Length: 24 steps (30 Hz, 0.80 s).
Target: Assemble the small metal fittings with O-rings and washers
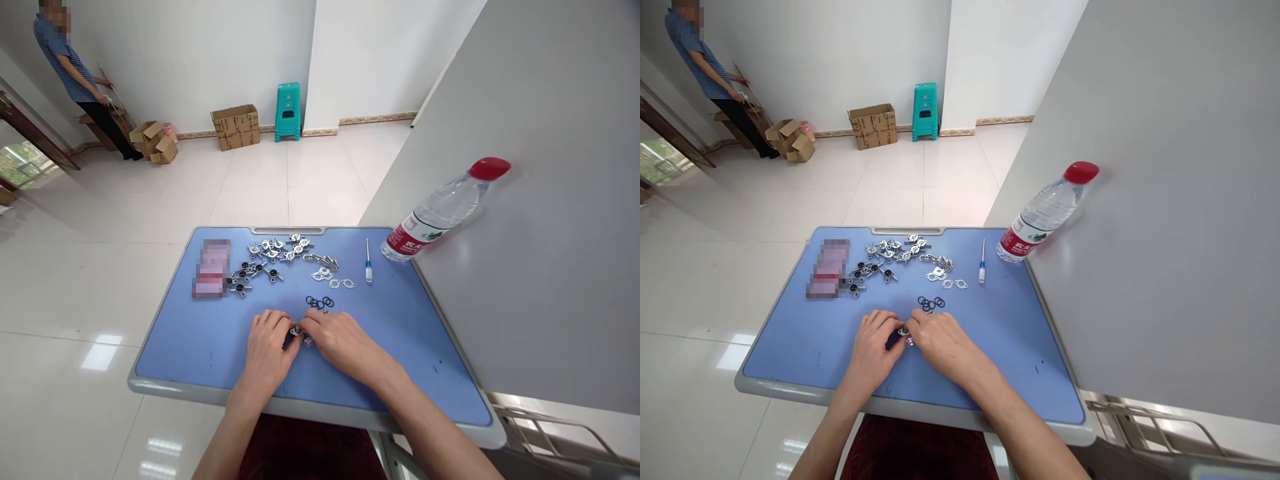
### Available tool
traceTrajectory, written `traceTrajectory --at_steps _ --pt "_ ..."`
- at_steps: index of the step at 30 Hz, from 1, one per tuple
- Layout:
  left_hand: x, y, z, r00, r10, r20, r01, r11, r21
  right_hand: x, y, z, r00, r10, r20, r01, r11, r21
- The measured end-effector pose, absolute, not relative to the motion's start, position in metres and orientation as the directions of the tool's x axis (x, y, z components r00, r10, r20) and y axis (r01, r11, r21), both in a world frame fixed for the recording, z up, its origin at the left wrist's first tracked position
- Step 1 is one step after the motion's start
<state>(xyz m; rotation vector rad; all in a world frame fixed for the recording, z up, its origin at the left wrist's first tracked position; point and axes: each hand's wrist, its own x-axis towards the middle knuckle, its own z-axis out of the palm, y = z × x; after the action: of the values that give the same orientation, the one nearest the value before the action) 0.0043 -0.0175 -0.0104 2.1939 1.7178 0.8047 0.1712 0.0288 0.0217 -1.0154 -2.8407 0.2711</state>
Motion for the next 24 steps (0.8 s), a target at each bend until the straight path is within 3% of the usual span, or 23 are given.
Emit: traceTrajectory --at_steps 12,24 --pt "0.004 -0.018 -0.011 0.154 0.949 0.274 0.818 -0.278 0.504 0.181 0.033 0.025 -0.707 0.703 0.077 0.618 0.667 -0.416" --pt "0.004 -0.017 -0.012 0.152 0.95 0.273 0.815 -0.277 0.509 0.179 0.031 0.019 -0.738 0.668 0.099 0.609 0.722 -0.329"
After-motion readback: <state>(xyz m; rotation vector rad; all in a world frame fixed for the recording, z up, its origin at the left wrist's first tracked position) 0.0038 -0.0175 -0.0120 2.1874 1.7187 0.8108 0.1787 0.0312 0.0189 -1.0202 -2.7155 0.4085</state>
